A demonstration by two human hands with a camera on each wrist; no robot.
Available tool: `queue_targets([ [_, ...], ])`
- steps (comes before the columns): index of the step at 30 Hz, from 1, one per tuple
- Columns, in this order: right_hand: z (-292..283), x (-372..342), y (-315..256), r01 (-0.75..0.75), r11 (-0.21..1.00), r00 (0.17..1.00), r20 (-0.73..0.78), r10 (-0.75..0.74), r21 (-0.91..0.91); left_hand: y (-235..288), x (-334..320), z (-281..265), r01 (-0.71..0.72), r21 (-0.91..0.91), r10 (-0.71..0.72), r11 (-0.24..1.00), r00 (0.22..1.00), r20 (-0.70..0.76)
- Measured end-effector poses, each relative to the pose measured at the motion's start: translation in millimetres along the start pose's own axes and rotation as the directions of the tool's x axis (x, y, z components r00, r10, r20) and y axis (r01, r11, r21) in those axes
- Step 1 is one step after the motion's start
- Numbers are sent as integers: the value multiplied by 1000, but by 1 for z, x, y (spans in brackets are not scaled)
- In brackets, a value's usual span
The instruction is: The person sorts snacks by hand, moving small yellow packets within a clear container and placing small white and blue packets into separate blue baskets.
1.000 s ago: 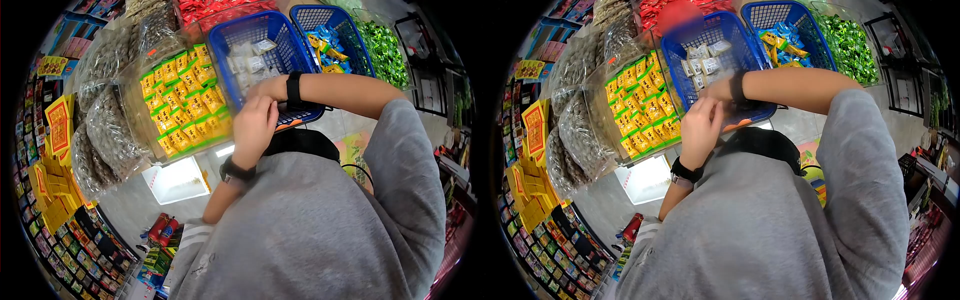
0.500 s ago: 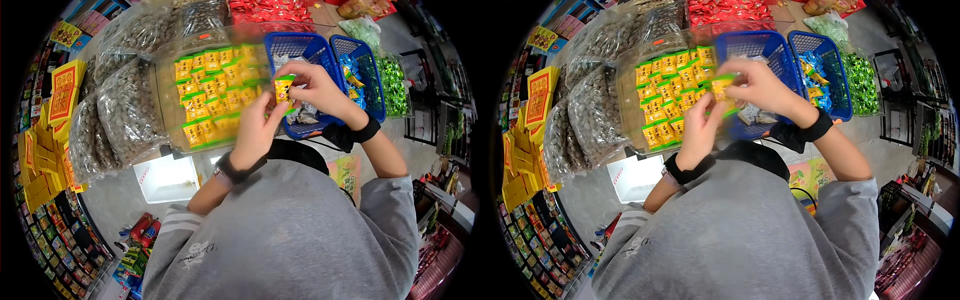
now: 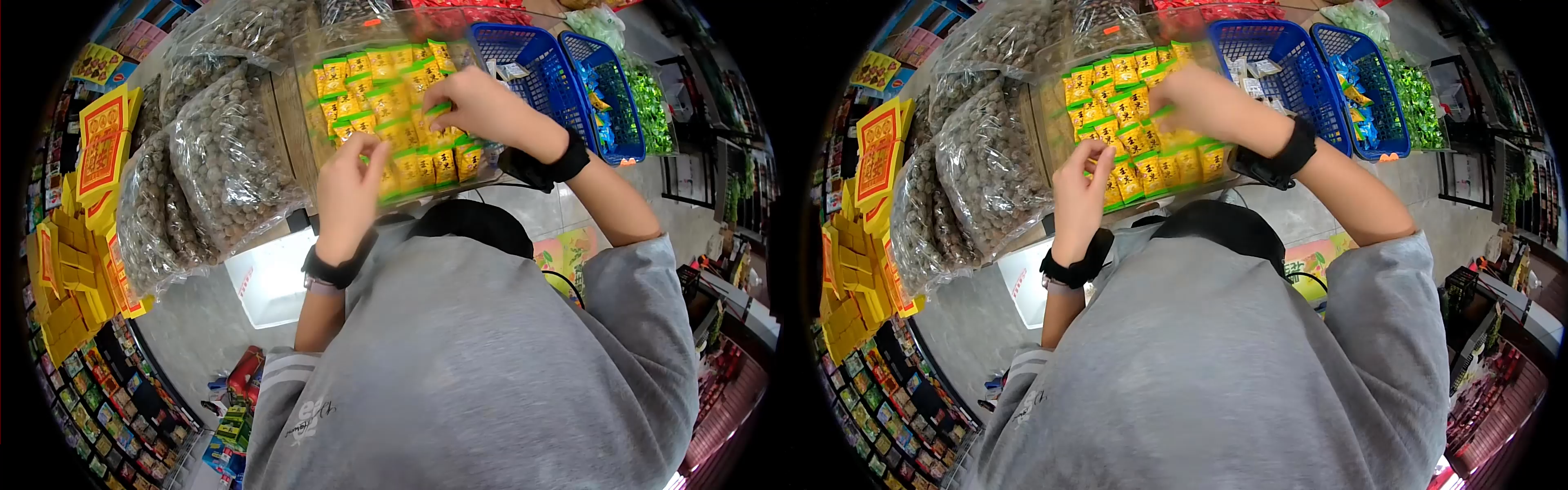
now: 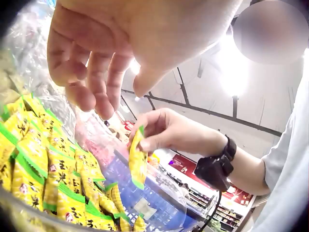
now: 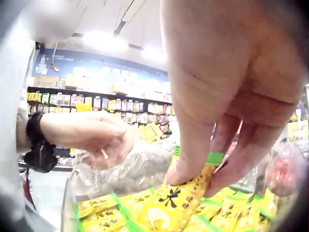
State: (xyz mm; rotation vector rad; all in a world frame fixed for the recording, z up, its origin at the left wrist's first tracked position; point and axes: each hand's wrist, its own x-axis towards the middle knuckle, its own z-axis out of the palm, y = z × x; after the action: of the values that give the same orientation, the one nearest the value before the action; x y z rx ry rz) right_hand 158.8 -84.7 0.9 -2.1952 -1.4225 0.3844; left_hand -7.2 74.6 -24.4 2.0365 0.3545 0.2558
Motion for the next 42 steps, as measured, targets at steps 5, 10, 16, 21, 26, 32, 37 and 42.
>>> queue_targets([
  [5,55,-14,15,-35,979,985,160,68,-200,2,-18,-4,24,8,-24,1000,1000,0],
  [10,71,-21,3,-87,785,991,31,133,-613,-5,-26,8,-6,143,2,990,1000,30],
  [16,32,-45,-37,-105,978,991,-105,87,-178,21,-28,8,-160,401,157,902,987,41],
  [21,12,-89,-41,-77,997,974,-218,69,-29,66,-32,12,-181,562,215,807,977,5],
  [26,-22,-151,-5,-121,990,908,-395,139,70,161,-37,-1,-217,678,518,702,809,-278],
  [32,-72,-244,68,-165,971,828,-510,232,174,282,-107,32,-490,463,600,739,791,-119],
  [37,-100,-307,106,-259,943,773,-541,333,210,328,-115,100,-737,249,762,628,648,-4],
  [42,-104,-324,141,-198,932,822,-467,326,302,335,-130,169,-745,430,832,511,300,-467],
])
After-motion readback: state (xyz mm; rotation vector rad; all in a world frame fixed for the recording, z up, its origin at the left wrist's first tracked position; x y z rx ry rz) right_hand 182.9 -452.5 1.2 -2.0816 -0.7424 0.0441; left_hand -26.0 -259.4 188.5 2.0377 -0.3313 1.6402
